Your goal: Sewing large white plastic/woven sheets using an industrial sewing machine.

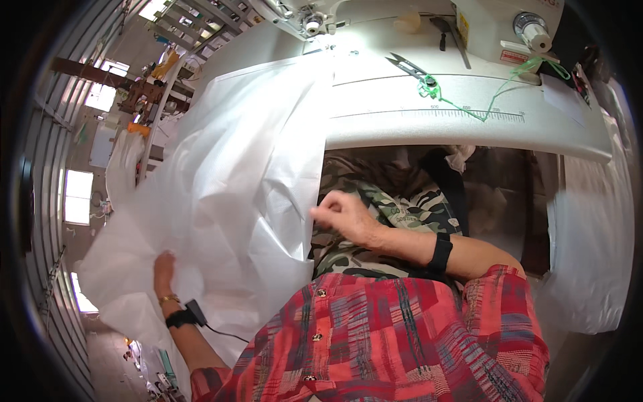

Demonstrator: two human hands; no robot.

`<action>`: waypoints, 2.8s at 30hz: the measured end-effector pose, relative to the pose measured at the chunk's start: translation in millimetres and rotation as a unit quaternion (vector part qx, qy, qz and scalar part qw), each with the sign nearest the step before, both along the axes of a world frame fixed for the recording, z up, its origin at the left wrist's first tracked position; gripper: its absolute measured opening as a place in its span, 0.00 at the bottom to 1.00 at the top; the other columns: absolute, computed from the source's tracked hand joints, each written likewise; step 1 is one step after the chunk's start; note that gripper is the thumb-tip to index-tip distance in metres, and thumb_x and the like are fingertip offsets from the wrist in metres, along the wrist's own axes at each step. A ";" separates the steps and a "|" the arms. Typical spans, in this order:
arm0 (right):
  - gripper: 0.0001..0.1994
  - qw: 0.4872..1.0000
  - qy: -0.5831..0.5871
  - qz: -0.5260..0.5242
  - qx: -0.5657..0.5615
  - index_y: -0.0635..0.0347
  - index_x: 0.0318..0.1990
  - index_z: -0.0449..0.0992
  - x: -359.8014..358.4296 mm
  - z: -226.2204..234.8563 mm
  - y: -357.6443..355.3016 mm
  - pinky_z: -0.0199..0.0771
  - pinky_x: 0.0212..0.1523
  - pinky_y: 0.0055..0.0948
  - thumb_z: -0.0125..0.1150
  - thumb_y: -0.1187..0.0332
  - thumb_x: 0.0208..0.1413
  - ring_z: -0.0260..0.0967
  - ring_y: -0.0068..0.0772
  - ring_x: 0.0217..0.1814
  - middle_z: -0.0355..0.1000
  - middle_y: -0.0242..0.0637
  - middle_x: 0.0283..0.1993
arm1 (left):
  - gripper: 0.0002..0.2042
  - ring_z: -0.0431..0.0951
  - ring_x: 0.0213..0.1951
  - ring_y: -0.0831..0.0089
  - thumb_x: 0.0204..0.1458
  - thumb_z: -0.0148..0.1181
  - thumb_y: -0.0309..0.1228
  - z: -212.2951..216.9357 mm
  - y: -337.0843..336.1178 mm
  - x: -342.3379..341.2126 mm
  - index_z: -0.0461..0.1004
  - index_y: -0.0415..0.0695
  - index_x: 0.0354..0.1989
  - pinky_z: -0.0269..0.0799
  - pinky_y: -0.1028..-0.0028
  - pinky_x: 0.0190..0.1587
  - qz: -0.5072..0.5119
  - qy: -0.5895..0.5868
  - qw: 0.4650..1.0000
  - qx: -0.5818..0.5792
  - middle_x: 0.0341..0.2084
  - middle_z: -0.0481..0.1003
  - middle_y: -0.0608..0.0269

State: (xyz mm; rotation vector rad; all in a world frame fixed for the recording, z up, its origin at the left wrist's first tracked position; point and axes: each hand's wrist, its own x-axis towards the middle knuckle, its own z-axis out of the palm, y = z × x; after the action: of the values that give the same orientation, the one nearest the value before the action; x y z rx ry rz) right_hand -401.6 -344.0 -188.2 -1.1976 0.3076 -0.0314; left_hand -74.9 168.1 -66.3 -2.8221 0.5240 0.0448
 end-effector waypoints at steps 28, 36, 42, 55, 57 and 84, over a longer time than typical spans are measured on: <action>0.16 0.780 0.058 -0.009 -0.624 0.66 0.28 0.74 -41.2 18.6 -76.7 0.72 0.30 0.41 0.56 0.59 0.58 0.74 0.51 0.27 0.73 0.52 0.23 | 0.23 0.67 0.55 0.57 0.50 0.66 0.31 -53.2 -345.7 -169.5 0.70 0.36 0.54 0.61 0.61 0.58 -0.254 0.026 0.872 -0.418 0.53 0.68 0.54; 0.08 0.683 -0.247 -0.059 -0.685 0.57 0.32 0.73 -3.4 37.3 -31.6 0.69 0.36 0.34 0.63 0.64 0.48 0.69 0.37 0.35 0.71 0.35 0.28 | 0.24 0.67 0.53 0.51 0.49 0.67 0.30 -61.0 -327.0 -181.3 0.68 0.36 0.55 0.61 0.60 0.57 -0.159 -0.258 0.877 -0.374 0.49 0.69 0.51; 0.14 0.816 -0.024 0.066 -0.574 0.66 0.35 0.79 2.9 23.3 -36.1 0.72 0.40 0.42 0.56 0.62 0.58 0.73 0.48 0.39 0.77 0.41 0.30 | 0.08 0.73 0.34 0.64 0.56 0.59 0.29 -109.9 -260.2 -172.7 0.72 0.35 0.38 0.66 0.70 0.39 -0.070 -0.084 0.882 -0.458 0.30 0.72 0.59; 0.18 0.984 -0.009 0.164 -0.064 0.68 0.39 0.80 63.8 -1.3 18.5 0.72 0.41 0.27 0.60 0.59 0.55 0.73 0.25 0.40 0.78 0.39 0.36 | 0.14 0.78 0.47 0.67 0.64 0.50 0.32 -1.7 -236.0 -192.7 0.72 0.32 0.48 0.73 0.69 0.53 0.073 0.359 0.425 -0.828 0.46 0.77 0.51; 0.17 0.992 -0.009 0.129 0.007 0.66 0.44 0.77 65.1 -5.3 16.7 0.72 0.41 0.28 0.58 0.60 0.56 0.73 0.26 0.43 0.77 0.37 0.40 | 0.19 0.77 0.51 0.62 0.65 0.49 0.36 2.7 -237.3 -192.0 0.69 0.33 0.56 0.72 0.63 0.57 0.129 0.347 0.398 -0.840 0.51 0.75 0.49; 0.20 0.987 -0.060 -0.146 0.018 0.63 0.58 0.67 20.9 66.2 -20.5 0.71 0.44 0.23 0.52 0.58 0.65 0.72 0.21 0.47 0.75 0.31 0.47 | 0.23 0.77 0.52 0.61 0.64 0.49 0.41 32.1 -263.6 -186.4 0.66 0.38 0.61 0.72 0.62 0.58 0.197 0.390 0.354 -0.827 0.55 0.73 0.50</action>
State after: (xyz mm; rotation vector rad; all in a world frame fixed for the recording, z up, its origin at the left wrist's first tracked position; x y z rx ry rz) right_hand -380.6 -364.5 -121.9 -1.1012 0.3753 -0.3504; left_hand -261.3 -95.5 -34.2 -4.4631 -0.5687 2.4087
